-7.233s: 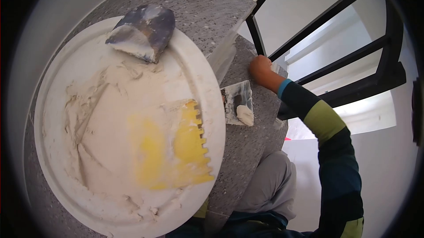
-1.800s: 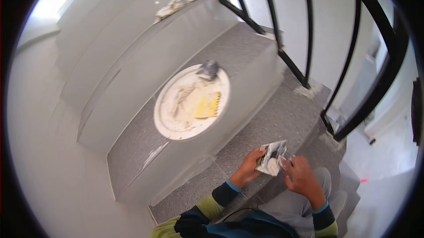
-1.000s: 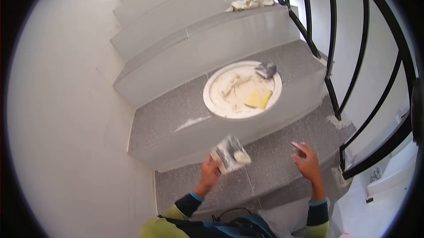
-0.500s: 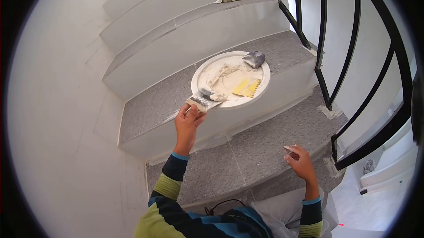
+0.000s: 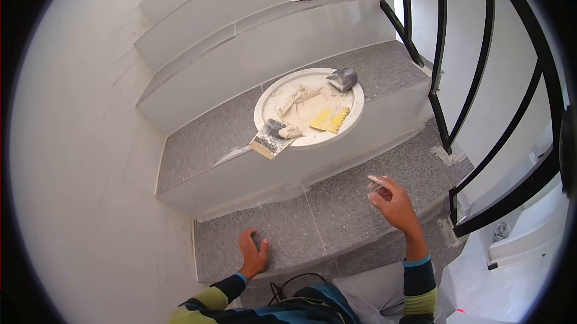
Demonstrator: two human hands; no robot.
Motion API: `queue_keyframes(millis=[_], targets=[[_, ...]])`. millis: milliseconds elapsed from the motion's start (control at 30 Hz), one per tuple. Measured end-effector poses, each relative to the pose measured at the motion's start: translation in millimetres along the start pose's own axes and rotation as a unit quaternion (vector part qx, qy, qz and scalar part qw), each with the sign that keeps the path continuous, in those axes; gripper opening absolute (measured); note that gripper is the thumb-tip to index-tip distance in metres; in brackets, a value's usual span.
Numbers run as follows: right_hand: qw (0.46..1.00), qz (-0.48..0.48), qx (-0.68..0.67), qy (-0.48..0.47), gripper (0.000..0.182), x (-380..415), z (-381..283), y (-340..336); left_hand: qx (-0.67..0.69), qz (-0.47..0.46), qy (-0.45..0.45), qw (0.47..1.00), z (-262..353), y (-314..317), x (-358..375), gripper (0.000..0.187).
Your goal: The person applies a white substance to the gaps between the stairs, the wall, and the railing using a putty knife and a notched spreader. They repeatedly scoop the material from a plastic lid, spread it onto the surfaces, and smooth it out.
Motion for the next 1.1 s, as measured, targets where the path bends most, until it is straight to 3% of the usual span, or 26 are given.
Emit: queue_keyframes(millis=[33,167,300,400,567,700,767,800,867,1067,1100], targets=[[1.000,-0.002,0.001,-0.013,0.040,-0.1,-3.3,-2.1,0.005,0.002,-0.041,0.999,-5.4,1.5,5.0,0.049],[0.999,0.009,0.009,-0.033,0.038,8.8,3.9,-25.4,-0.059,-0.009,-0.034,0.998,4.2,4.2,-3.0,0.051],[1.000,0.012,0.002,0.018,0.039,22.0,20.4,-57.6,-0.050,-0.035,-0.038,0.997,7.4,7.2,-0.4,0.053],[0.995,0.012,0.094,0.024,0.039,24.0,7.3,-72.7,-0.050,-0.026,-0.048,0.997,9.4,0.9,-5.5,0.055],[0.991,-0.028,-0.071,0.114,0.041,-11.5,7.2,-56.4,-0.058,-0.036,-0.096,0.993,8.2,-5.4,-7.6,0.056],[0.970,-0.037,-0.125,0.203,0.045,-52.6,-7.8,-21.7,-0.031,-0.032,-0.121,0.992,6.2,-7.2,-10.5,0.057],[0.935,-0.034,-0.231,0.266,0.058,-73.3,-7.1,-4.7,-0.022,-0.027,-0.152,0.988,-0.5,-7.4,-5.8,0.057],[0.935,-0.045,-0.220,0.275,0.058,-84.5,-12.5,2.7,-0.030,-0.020,-0.131,0.991,-0.7,-7.1,-7.9,0.057],[0.868,-0.030,-0.353,0.349,0.065,-102.2,-11.6,15.8,-0.033,-0.014,-0.121,0.992,0.4,-6.8,-7.5,0.057],[0.788,-0.012,-0.471,0.397,0.051,-144.0,9.6,46.5,-0.029,0.004,-0.116,0.993,3.5,-14.7,-8.4,0.057],[0.796,-0.006,-0.488,0.358,0.047,-149.2,5.6,50.3,-0.025,-0.003,-0.128,0.991,2.2,-14.6,-7.8,0.057]])
Point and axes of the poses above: each hand's wrist, its own x-axis away from the middle knuckle, its own y-axis out of the palm, z = x × y, the point moved 9 cm from there along -x, towards the middle knuckle, and after that the axes turned 12 degrees about y, right-handed, at the moved point
